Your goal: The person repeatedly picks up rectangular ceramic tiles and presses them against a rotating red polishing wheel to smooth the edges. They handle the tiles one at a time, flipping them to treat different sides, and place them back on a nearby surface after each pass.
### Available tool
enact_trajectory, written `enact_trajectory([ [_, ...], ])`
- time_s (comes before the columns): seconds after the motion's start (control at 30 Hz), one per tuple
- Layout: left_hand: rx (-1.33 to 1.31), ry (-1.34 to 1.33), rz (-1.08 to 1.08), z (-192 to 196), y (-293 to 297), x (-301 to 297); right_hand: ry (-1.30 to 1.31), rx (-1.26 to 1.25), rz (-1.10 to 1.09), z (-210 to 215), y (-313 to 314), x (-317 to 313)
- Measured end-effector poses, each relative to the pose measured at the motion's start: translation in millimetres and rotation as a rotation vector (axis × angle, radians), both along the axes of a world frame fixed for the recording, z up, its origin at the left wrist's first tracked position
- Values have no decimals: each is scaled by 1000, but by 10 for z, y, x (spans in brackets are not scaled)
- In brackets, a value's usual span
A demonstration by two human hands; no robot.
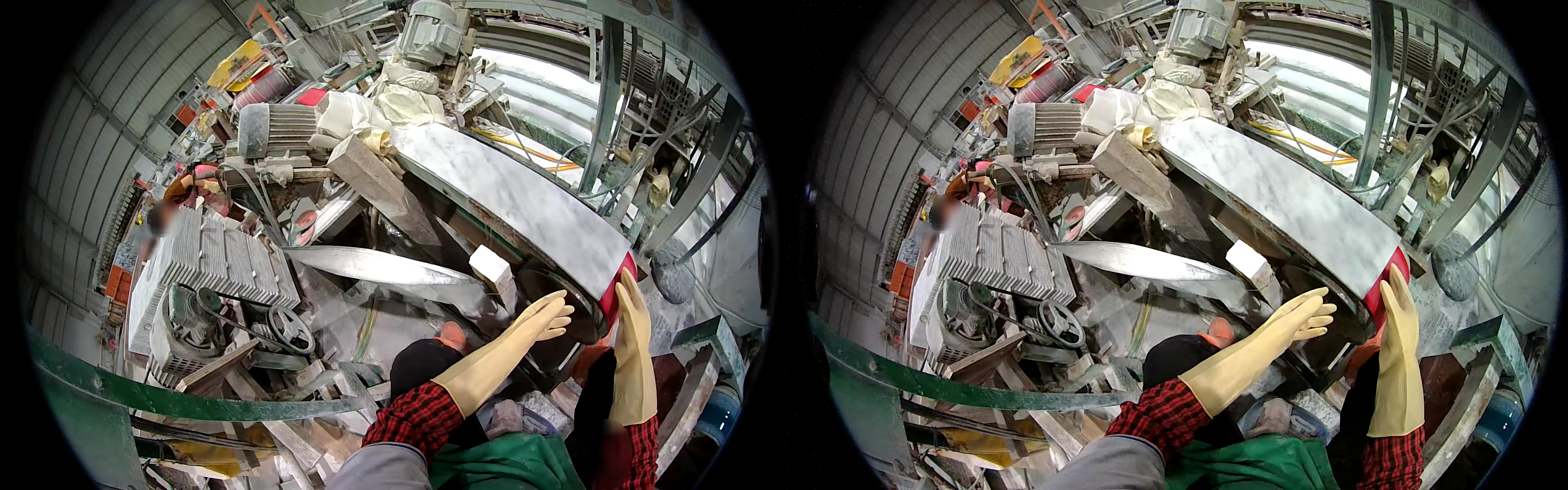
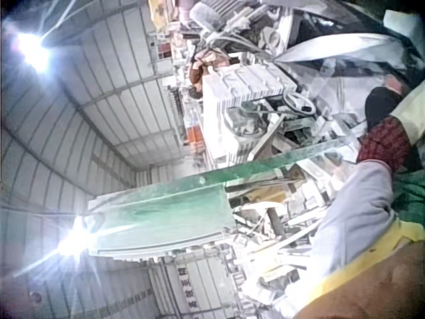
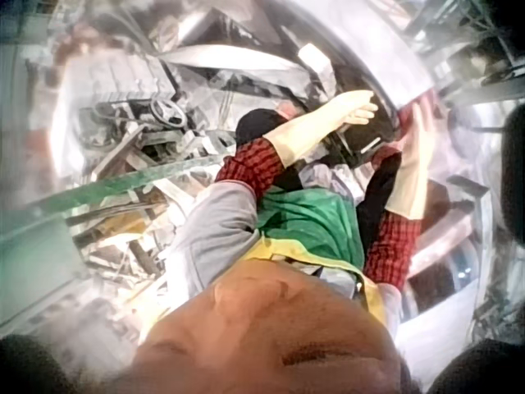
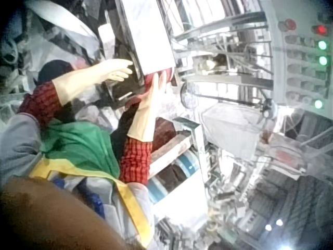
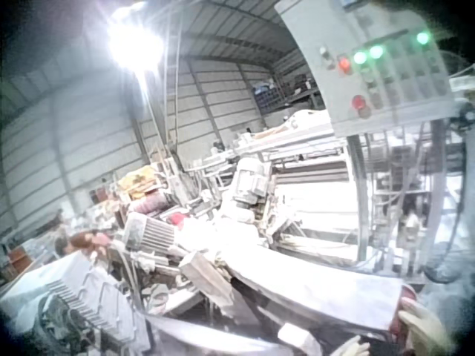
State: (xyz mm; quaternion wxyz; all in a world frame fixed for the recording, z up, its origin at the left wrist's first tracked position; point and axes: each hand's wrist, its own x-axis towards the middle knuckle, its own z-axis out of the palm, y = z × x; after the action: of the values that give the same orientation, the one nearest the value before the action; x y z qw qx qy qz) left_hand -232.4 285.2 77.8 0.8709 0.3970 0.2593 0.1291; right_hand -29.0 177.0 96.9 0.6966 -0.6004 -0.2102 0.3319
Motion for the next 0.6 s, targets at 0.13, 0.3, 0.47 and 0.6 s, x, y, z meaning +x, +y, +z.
enact_trajectory([
  [0.13,-8,-7,12,92,-14,-53,58,47,6,-15,-53,41],
  [0.3,-22,-3,20,81,-13,-25,45,3,-13,1,-30,30],
  [0.47,-18,-14,15,35,-1,-56,51,32,-16,-21,-2,9],
  [0.6,-3,-27,9,93,-18,-40,33,58,-12,29,-4,12],
])
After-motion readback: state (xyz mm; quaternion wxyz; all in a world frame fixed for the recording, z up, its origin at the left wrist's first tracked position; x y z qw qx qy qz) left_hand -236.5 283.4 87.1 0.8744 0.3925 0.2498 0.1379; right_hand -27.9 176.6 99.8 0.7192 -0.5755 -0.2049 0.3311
